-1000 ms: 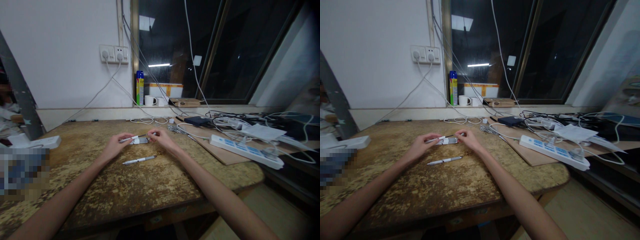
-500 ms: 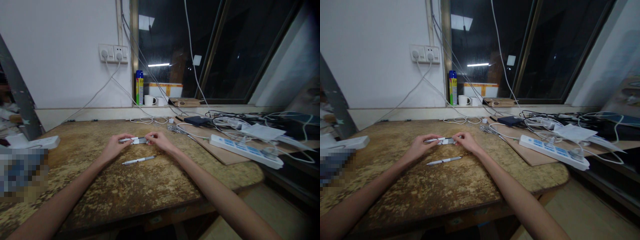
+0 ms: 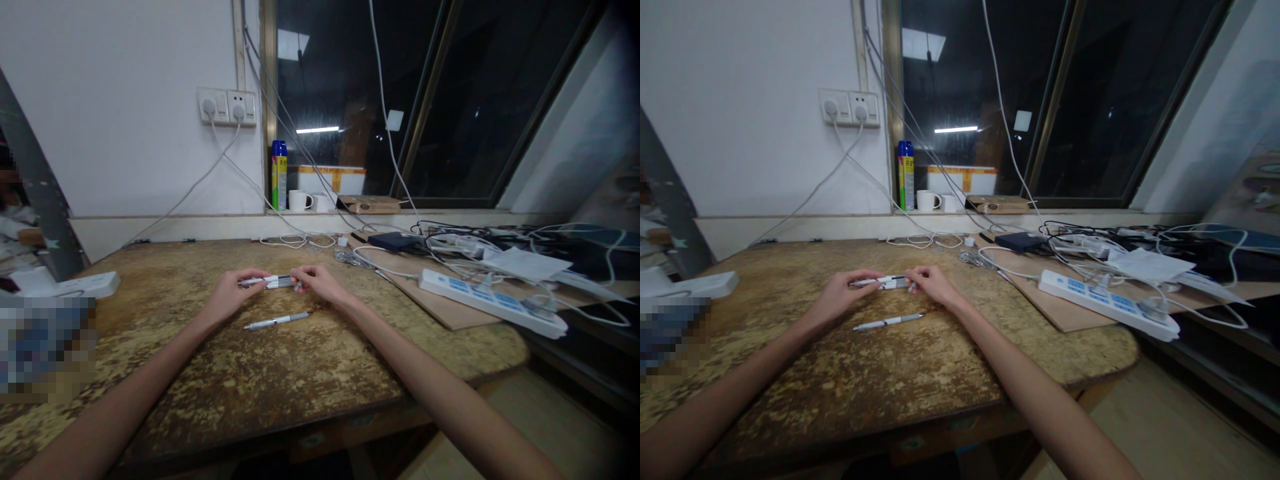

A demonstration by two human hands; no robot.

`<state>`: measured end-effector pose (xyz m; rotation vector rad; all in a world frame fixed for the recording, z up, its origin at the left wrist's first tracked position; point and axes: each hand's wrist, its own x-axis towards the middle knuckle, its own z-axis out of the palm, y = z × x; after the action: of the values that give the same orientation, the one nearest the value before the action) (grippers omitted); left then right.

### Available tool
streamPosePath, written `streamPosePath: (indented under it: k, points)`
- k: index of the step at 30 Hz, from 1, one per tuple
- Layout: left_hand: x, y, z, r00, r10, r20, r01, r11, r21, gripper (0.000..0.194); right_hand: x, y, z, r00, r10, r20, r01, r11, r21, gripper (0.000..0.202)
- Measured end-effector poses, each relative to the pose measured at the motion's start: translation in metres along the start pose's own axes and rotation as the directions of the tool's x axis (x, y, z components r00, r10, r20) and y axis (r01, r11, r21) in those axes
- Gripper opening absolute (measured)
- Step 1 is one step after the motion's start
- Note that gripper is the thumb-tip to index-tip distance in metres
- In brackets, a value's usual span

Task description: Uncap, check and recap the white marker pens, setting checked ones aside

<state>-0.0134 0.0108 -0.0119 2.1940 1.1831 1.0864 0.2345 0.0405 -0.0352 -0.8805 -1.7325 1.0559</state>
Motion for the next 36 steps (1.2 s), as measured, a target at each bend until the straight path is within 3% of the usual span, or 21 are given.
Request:
streamPosePath:
  k: [6,11,16,24,36]
  points:
    - [0.001,0.001,0.0,0.999,-0.006,-0.035,0.006,1.0,0.008,0.037,0.004,0.002,-0.002,0.994,0.054,-0.09,-0.044,0.993,0.113,0.047]
    - [0.002,-0.005,-0.002,0.996,-0.023,-0.09,0.023,1.0,-0.002,0.04,0.005,0.002,-0.008,0.979,-0.018,-0.202,0.041,0.993,0.109,0.021]
    - [0.002,-0.006,-0.005,0.992,-0.043,-0.12,0.042,0.999,-0.01,0.044,0.006,0.002,-0.008,0.957,-0.005,-0.291,0.074,0.972,0.224,0.018]
    - [0.003,-0.007,-0.002,0.997,-0.027,-0.078,0.024,0.999,-0.036,0.045,0.004,-0.005,-0.003,0.96,0.007,-0.28,0.066,0.966,0.251,0.021]
    - [0.002,-0.002,0.002,0.998,-0.025,-0.051,0.02,0.995,-0.096,0.042,-0.001,-0.015,0.005,0.978,-0.076,-0.195,0.098,0.99,0.105,0.023]
